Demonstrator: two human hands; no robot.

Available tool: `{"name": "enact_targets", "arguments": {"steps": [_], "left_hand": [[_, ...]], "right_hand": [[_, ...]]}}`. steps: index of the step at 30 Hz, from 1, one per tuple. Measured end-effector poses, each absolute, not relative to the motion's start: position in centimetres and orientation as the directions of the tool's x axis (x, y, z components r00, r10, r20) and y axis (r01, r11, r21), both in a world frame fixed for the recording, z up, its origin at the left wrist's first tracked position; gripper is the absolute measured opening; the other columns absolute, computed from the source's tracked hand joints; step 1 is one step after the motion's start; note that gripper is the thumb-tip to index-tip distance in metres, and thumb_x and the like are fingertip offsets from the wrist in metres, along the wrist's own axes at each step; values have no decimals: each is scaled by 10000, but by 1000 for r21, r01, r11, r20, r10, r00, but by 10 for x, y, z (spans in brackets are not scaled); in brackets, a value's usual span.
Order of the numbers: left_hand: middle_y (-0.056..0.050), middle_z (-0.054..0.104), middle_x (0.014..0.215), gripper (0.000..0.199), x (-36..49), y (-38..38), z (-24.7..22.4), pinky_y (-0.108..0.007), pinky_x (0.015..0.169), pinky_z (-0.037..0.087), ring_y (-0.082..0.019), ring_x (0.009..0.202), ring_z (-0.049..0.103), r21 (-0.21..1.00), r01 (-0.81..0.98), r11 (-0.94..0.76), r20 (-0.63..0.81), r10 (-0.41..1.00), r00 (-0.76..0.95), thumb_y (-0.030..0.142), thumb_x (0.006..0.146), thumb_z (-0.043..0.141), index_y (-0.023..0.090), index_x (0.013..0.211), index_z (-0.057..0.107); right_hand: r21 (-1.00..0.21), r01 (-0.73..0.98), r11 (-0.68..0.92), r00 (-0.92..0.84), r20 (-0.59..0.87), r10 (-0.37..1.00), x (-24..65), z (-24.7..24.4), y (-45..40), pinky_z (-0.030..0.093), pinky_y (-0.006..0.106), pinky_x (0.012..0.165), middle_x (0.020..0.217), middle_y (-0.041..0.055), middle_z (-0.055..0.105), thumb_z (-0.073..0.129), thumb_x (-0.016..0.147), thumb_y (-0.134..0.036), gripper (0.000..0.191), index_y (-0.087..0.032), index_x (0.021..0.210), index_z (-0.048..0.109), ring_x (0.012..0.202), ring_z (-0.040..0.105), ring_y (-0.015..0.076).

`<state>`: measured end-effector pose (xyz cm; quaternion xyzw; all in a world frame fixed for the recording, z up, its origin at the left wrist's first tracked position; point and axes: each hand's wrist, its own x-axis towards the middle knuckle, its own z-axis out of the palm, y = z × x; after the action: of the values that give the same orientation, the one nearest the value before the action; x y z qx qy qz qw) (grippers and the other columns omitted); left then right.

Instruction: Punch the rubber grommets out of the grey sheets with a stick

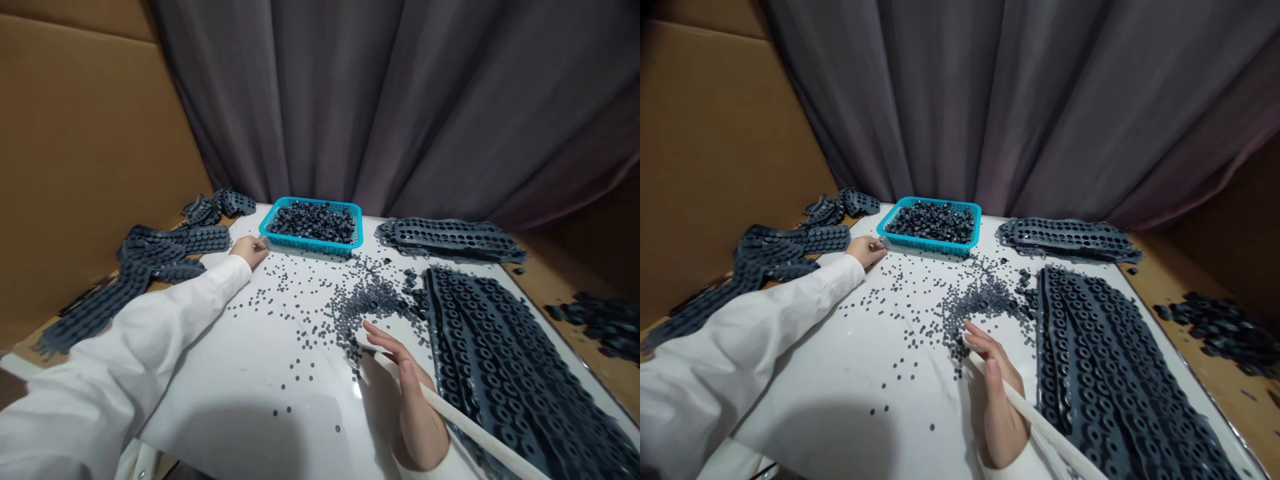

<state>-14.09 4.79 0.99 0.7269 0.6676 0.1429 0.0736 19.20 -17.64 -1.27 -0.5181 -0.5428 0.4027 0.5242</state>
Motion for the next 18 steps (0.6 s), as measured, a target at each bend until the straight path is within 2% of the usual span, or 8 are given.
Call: {"name": "enact_targets", "arguments": {"steps": [5,7,9,13,18], "left_hand": [[-42,631,935,176,-113,20,22,-366,769,514,-171,844,614,449,861,-239,183,968,173,301,897,589,130,927,614],[-17,645,804,142,-95,-2,33,-335,730,514,-150,738,614,527,790,-313,225,948,226,272,849,637,137,810,615],[-14,666,757,106,-75,-25,45,-301,696,508,-147,686,608,598,703,-385,278,922,269,245,780,671,165,747,610],[-12,682,792,141,-42,-57,67,-273,663,502,-146,698,620,684,541,-490,347,870,349,257,736,673,176,811,586],[-11,680,791,159,-22,-67,76,-274,657,488,-145,693,605,685,477,-551,388,830,401,221,731,674,182,875,617]], "right_hand": [[-988,93,124,126,135,983,185,-7,-177,436,474,959,1259,102,605,345,888,-584,497,-227,985,677,1217,505,307],[-990,83,113,155,125,980,180,-2,-179,438,467,960,1237,102,618,342,888,-585,499,-226,967,679,1197,522,304],[-989,98,107,144,121,982,178,0,-181,431,468,972,1222,98,628,339,895,-573,486,-231,963,677,1185,534,299],[-988,135,80,97,94,991,179,-2,-183,401,489,1003,1251,91,610,313,912,-555,477,-241,988,665,1196,526,292],[-987,119,103,96,115,989,179,-1,-183,420,493,985,1237,94,615,309,922,-534,467,-239,986,665,1194,527,289]]}}
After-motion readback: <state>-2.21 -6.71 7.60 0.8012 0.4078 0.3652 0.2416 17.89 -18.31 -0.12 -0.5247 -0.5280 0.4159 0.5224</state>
